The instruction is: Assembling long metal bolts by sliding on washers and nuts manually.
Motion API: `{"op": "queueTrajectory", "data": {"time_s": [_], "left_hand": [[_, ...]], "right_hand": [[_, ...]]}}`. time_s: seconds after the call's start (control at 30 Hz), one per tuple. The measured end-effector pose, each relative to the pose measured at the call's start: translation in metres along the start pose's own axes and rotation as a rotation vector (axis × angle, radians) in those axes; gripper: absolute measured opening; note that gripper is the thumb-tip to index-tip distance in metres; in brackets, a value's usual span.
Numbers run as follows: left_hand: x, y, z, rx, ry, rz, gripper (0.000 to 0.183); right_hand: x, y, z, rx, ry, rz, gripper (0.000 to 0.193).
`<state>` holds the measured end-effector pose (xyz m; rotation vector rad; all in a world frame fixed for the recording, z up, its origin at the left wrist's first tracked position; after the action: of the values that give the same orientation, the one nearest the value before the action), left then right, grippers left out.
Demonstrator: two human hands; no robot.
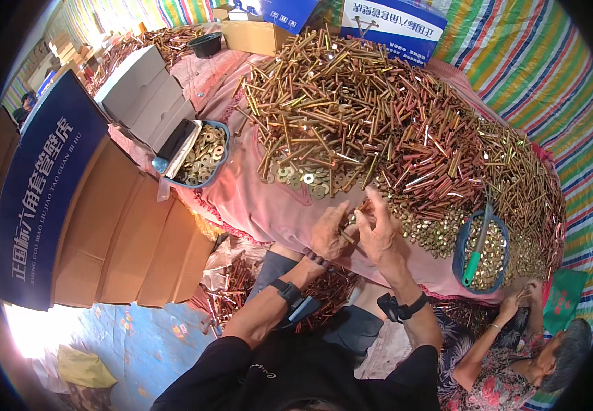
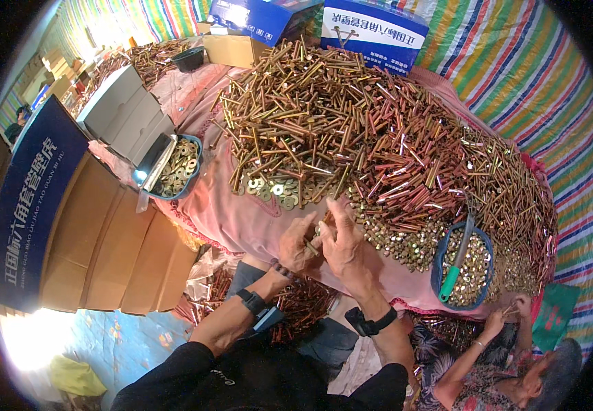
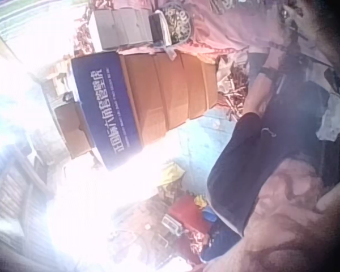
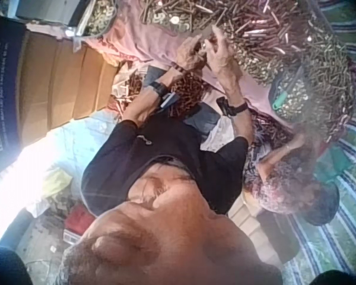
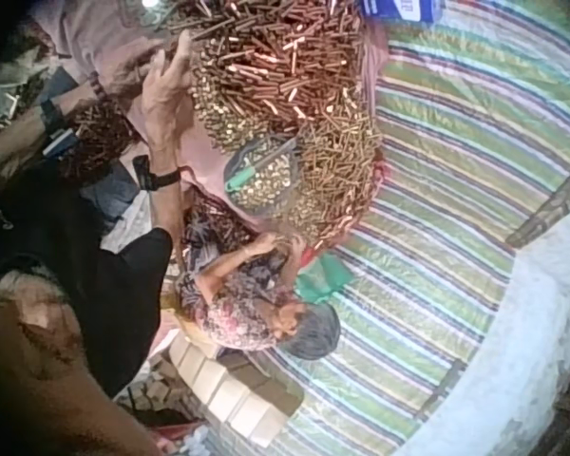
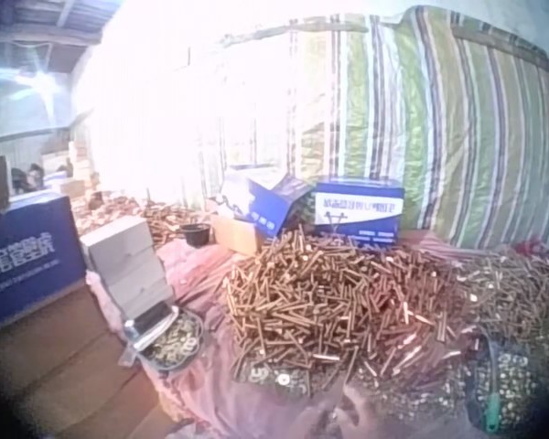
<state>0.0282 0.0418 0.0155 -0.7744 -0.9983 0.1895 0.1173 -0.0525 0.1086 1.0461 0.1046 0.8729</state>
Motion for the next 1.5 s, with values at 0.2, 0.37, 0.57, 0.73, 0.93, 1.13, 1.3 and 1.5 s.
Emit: {"op": "queueTrajectory", "data": {"time_s": [0.2,0.37,0.57,0.73,0.93,1.13,1.3,1.5], "left_hand": [[0.001,-0.003,0.002,-0.118,-0.043,-0.033,0.042],[-0.001,-0.005,0.003,-0.041,-0.028,-0.045,0.028],[0.004,-0.009,0.005,-0.024,-0.03,0.018,0.014],[0.002,-0.008,0.003,0.003,0.031,0.031,0.015],[0.003,-0.009,0.002,0.01,0.014,0.018,0.017],[0.0,-0.003,-0.001,-0.005,0.009,0.005,0.019],[0.003,-0.005,0.0,-0.01,0.005,-0.017,0.019],[0.0,-0.005,-0.003,0.036,0.047,0.045,0.017]], "right_hand": [[-0.007,-0.019,-0.009,-0.11,-0.053,0.047,0.034],[-0.01,-0.014,-0.007,-0.044,-0.037,0.02,0.024],[0.018,-0.069,0.025,-0.29,-0.122,-0.235,0.015],[0.042,-0.084,0.025,-0.455,-0.082,-0.267,0.018],[0.063,-0.083,0.007,-0.775,0.13,-0.14,0.017],[0.063,-0.077,0.001,-0.783,0.044,0.12,0.015],[0.064,-0.089,0.002,-0.705,0.122,0.054,0.019],[0.067,-0.077,0.009,-0.62,0.176,0.012,0.019]]}}
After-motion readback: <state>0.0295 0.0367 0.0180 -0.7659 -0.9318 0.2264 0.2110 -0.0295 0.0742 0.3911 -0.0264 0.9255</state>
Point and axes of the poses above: each hand's wrist, its own x-axis towards the middle knuckle, its own z-axis out of the back of the hand, y = z × x, the point moved 5 cm from there along x, towards the middle knuckle, and after that the axes turned 13 degrees about -z, right-handed, at the moved point
